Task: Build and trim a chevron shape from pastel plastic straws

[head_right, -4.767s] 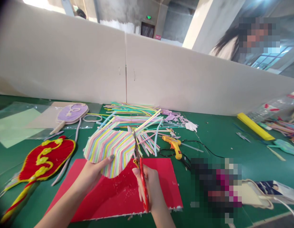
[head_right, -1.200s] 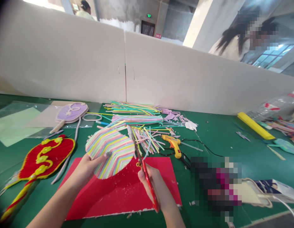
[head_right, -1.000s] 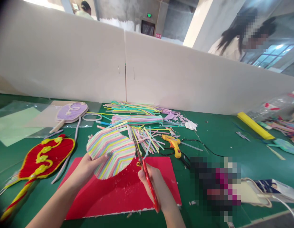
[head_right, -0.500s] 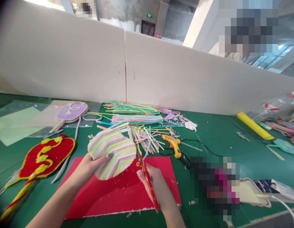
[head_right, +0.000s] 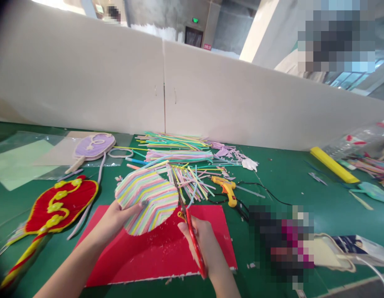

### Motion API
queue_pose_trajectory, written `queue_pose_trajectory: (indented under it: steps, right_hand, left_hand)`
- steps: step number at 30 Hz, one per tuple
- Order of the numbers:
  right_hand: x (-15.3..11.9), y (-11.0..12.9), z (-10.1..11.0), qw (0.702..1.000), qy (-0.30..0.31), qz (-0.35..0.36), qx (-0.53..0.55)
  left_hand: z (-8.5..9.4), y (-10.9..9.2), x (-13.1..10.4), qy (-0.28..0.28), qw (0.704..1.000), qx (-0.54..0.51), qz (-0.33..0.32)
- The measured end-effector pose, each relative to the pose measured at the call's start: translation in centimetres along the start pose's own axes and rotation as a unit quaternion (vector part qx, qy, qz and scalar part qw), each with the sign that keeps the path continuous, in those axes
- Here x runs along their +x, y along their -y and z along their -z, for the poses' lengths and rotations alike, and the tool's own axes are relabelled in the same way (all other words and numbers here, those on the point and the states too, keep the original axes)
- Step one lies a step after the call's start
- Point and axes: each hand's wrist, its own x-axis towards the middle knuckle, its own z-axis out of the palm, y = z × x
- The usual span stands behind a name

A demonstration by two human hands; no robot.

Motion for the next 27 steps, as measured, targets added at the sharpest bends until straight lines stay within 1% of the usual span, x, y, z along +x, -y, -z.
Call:
queue_pose_trajectory:
  steps: [5, 10, 15, 20, 22, 24, 27]
  right_hand:
    - [0.0, 0.1, -0.2, 1.000, -0.011, -0.016, 0.013]
    - [0.1, 0.5, -0.1, 0.999, -0.031, -0.008, 0.007]
    - [0.1, 0.7, 0.2, 0.996, -0.061, 0.041, -0.055]
    - [0.0, 0.7, 0.2, 0.980, -0.127, 0.058, -0.140]
    - [-0.1, 0.9, 0.3, 0.978, -0.144, 0.063, -0.135]
    - [-0.2, 1.2, 0.4, 0.979, -0.157, 0.071, -0.106]
    - [-0.3, 1.5, 0.5, 0.983, -0.155, 0.074, -0.059]
  left_hand:
    - [0.0, -0.1, 0.1, 0.004, 1.000, 0.005, 0.008]
    - [0.0, -0.2, 0.1, -0.003, 1.000, 0.010, 0.009]
    - [0.1, -0.1, 0.1, 0.004, 1.000, 0.006, 0.007]
    - [0.2, 0.2, 0.2, 0.003, 1.000, -0.013, -0.011]
    - [0.1, 0.3, 0.2, 0.003, 0.999, -0.031, -0.011]
    - [0.1, 0.3, 0.1, 0.000, 0.999, -0.044, -0.008]
    - [0.0, 0.2, -0.1, -0.007, 0.998, -0.057, -0.007]
